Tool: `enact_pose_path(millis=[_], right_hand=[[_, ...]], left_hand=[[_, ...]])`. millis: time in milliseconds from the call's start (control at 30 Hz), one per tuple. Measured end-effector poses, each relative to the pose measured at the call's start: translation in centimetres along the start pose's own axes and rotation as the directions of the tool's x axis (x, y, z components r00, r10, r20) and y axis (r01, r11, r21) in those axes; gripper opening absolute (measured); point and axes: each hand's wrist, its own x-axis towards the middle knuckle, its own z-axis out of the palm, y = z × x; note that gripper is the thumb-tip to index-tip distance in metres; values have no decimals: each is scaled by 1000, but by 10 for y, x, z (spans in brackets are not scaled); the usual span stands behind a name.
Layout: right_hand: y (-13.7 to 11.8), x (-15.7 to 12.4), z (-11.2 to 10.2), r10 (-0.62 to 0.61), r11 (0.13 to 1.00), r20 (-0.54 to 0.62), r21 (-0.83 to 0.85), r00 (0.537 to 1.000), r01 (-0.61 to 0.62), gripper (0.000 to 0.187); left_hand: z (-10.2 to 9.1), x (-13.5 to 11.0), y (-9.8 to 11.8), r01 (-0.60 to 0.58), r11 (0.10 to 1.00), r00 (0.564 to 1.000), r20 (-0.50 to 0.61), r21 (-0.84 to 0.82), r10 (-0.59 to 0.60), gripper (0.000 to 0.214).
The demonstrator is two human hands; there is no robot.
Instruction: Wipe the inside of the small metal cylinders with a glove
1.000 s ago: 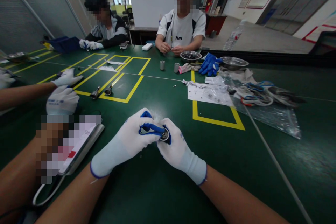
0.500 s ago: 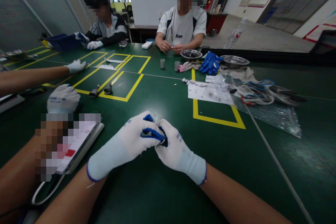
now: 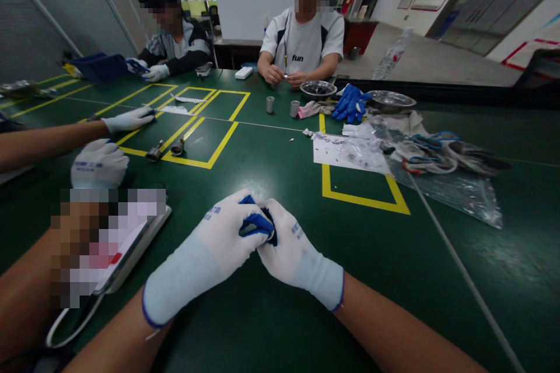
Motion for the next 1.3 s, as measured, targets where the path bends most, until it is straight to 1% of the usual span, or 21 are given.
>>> enact_pose_path(millis=[133,267,300,367,400,467,533,567,600,633,667,700,733,800,867,900,1000,1100,1233,1300], right_hand=[[-1,-1,0,8,1000,-25,-2,1000,-8,26],[0,-1,0,-14,1000,-26,-3,1000,14,28],[0,-1,0,-21,1000,-31,-4,999,20,29],[0,-1,0,-33,999,-49,-10,998,32,30],[0,-1,0,-37,999,-61,-12,997,36,30],[0,-1,-1,-43,999,-77,-6,996,42,28],[0,-1,-2,-43,999,-94,6,995,44,25],[0,-1,-3,-42,999,-105,6,994,43,25],[0,-1,-3,-41,999,-116,1,992,42,25],[1,-1,-4,-37,999,-123,-5,992,37,26],[1,-1,-4,-31,999,-128,-11,991,30,28],[1,-1,-4,-23,1000,-130,-16,991,22,29],[1,-2,-4,-15,1000,-132,-17,991,13,30],[1,-2,-4,-2,1000,-140,-11,990,0,31],[1,-2,-4,2,1000,-149,-5,989,-3,31],[1,-2,-4,3,1000,-150,-3,989,-4,31],[0,-2,-5,12,1000,-144,-10,990,-13,29],[-1,-2,-5,26,1000,-154,-5,988,-27,27],[-1,-2,-5,48,999,-173,12,984,-46,28],[0,-2,-5,57,998,-182,8,982,-56,29]], left_hand=[[1,3,7,86,996,996,18,6,-86,21],[3,3,15,191,981,982,2,24,-191,17],[4,3,16,214,977,977,-11,20,-213,14],[5,1,17,253,967,965,-75,14,-251,7],[6,1,16,264,964,959,-113,12,-261,10],[5,-1,12,242,970,959,-149,-22,-243,16],[2,-1,7,182,978,972,-132,-101,-194,16],[-1,-1,4,154,979,975,-142,-131,-172,16],[-4,-1,1,139,981,970,-179,-132,-162,18],[-7,0,-1,144,985,959,-231,-96,-163,21],[-10,1,-4,173,984,945,-276,-29,-175,23],[-12,3,-6,222,974,935,-294,54,-197,25],[-14,5,-8,275,951,934,-276,141,-229,24],[-17,8,-11,352,888,935,-151,296,-320,23],[-18,11,-12,374,835,919,-39,404,-393,24],[-19,12,-12,377,816,911,-14,439,-413,25],[-20,14,-9,389,782,890,21,487,-456,28],[-21,16,-7,378,781,877,77,498,-473,27],[-20,18,-6,349,792,881,113,500,-459,27],[-19,19,-7,325,796,892,115,510,-438,26]])
